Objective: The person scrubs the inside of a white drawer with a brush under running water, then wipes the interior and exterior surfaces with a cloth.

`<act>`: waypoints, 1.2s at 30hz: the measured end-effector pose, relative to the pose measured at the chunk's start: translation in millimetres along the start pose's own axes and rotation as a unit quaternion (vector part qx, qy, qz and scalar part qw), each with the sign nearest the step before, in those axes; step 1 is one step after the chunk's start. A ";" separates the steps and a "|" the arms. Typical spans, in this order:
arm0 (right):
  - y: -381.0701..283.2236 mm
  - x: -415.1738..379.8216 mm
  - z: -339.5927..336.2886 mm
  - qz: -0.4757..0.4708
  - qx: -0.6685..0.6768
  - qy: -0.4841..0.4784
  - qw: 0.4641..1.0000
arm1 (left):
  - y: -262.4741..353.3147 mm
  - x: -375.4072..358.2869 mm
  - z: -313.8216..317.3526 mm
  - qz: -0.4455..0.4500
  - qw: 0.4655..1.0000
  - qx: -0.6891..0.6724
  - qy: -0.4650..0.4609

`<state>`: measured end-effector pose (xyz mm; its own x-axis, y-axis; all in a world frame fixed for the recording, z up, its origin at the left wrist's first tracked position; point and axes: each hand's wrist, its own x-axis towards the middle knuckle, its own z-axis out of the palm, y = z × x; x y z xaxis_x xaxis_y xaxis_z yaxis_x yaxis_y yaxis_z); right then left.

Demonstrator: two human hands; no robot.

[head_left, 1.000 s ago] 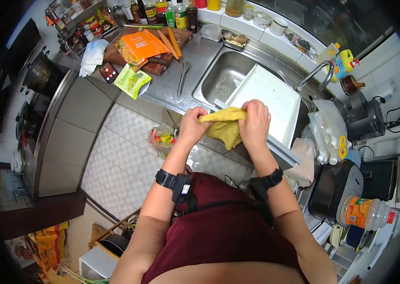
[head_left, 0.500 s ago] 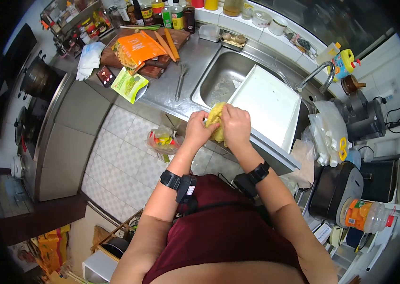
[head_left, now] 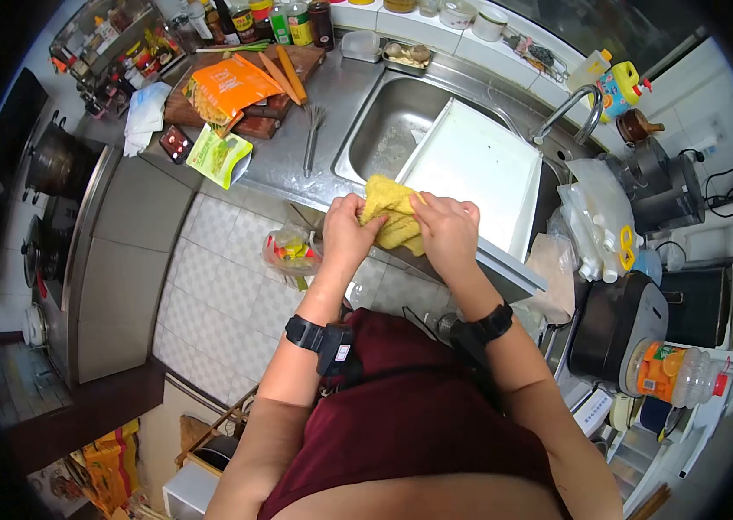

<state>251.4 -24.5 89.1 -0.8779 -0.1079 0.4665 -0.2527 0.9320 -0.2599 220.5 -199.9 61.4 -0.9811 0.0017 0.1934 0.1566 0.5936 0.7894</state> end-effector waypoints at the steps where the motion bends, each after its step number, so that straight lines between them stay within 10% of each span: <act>1: 4.0 -5.6 -5.7 -0.004 -0.010 0.002 1.000 | 5.4 -1.3 -1.4 -0.012 1.000 -0.015 -0.010; 12: 17.4 -19.4 -18.0 -0.004 0.023 -0.008 1.000 | 10.0 -3.0 -7.3 0.069 0.976 -0.177 -0.109; 18: 15.9 -16.2 -11.8 0.006 0.026 -0.027 0.999 | -3.3 1.5 9.3 -0.062 0.892 -0.444 -0.058; 21: 15.5 -15.0 -12.2 0.001 0.017 -0.034 0.999 | -5.6 8.6 14.8 0.010 0.931 -0.365 -0.017; 28: 0.5 -2.4 -2.4 -0.028 0.018 -0.040 0.999 | -6.4 13.1 13.5 -0.176 0.867 -0.461 0.072; 31: -4.2 7.1 9.3 -0.058 0.018 -0.026 0.998 | 4.6 12.1 5.5 -0.077 0.853 -0.491 0.158; 36: 3.0 2.7 1.0 -0.054 -0.016 -0.043 0.997 | 19.1 -1.9 15.6 0.059 0.909 -0.404 -0.085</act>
<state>247.9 -22.3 88.8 -0.8782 -0.2362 0.4159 -0.3358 0.9237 -0.1845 223.6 -176.0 67.0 -0.9448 0.1924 0.2654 0.2262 -0.2030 0.9527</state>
